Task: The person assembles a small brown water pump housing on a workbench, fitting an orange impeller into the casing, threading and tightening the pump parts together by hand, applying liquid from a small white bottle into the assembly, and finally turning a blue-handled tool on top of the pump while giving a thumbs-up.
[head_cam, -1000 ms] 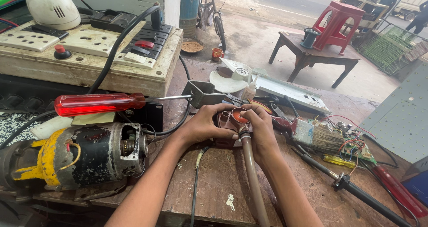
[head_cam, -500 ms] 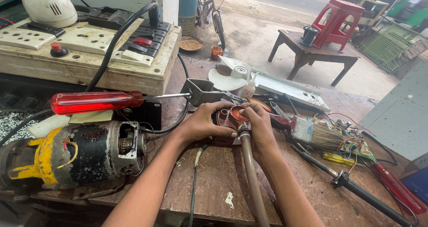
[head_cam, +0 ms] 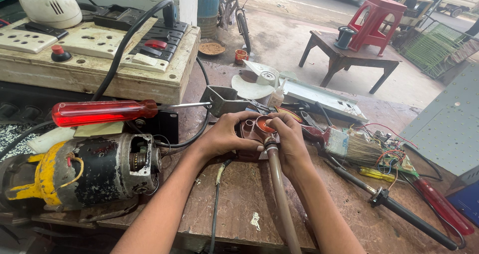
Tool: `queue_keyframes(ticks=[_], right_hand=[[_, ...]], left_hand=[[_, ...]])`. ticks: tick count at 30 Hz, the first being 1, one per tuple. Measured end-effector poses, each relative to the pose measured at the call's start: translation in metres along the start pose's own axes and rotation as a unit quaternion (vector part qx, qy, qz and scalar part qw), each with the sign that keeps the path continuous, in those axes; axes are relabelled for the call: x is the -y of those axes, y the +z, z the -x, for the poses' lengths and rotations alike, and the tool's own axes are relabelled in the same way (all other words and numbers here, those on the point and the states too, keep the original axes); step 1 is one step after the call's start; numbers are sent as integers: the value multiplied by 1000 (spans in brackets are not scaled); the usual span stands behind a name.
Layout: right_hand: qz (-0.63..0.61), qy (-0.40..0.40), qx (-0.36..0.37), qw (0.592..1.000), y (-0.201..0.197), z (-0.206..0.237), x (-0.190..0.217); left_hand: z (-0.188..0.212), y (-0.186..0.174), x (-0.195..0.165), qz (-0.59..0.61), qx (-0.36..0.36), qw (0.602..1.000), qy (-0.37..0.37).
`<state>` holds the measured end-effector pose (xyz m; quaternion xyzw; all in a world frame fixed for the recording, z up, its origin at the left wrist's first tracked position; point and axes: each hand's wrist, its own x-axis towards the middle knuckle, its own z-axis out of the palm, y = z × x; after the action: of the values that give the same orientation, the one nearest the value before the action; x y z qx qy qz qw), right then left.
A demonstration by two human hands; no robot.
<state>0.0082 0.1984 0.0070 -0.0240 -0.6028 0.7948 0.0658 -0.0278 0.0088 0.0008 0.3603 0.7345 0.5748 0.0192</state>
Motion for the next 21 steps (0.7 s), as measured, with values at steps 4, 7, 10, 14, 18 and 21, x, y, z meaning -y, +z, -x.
queue_keyframes(ticks=[4,7,10,14,18,21], right_hand=[[4,0,-4,1000,-1,-1,-1],[5,4,0,1000,-3,-2,-1],[10,4,-5,1000,-3,-3,-1],[7,-4,-11,1000,-2,-4,-2],[18,-7,1,1000,-4,-3,-3],[7,-13,1,1000,-4,-4,-4]], left_hand=[[-1,0,0,-3,-1,1000,10],[0,0,2,-1,1,1000,9],[0,0,3,7,1,1000,22],[1,-1,2,11,3,999,30],[1,-1,1,4,2,1000,14],[1,0,0,0,1,1000,17]])
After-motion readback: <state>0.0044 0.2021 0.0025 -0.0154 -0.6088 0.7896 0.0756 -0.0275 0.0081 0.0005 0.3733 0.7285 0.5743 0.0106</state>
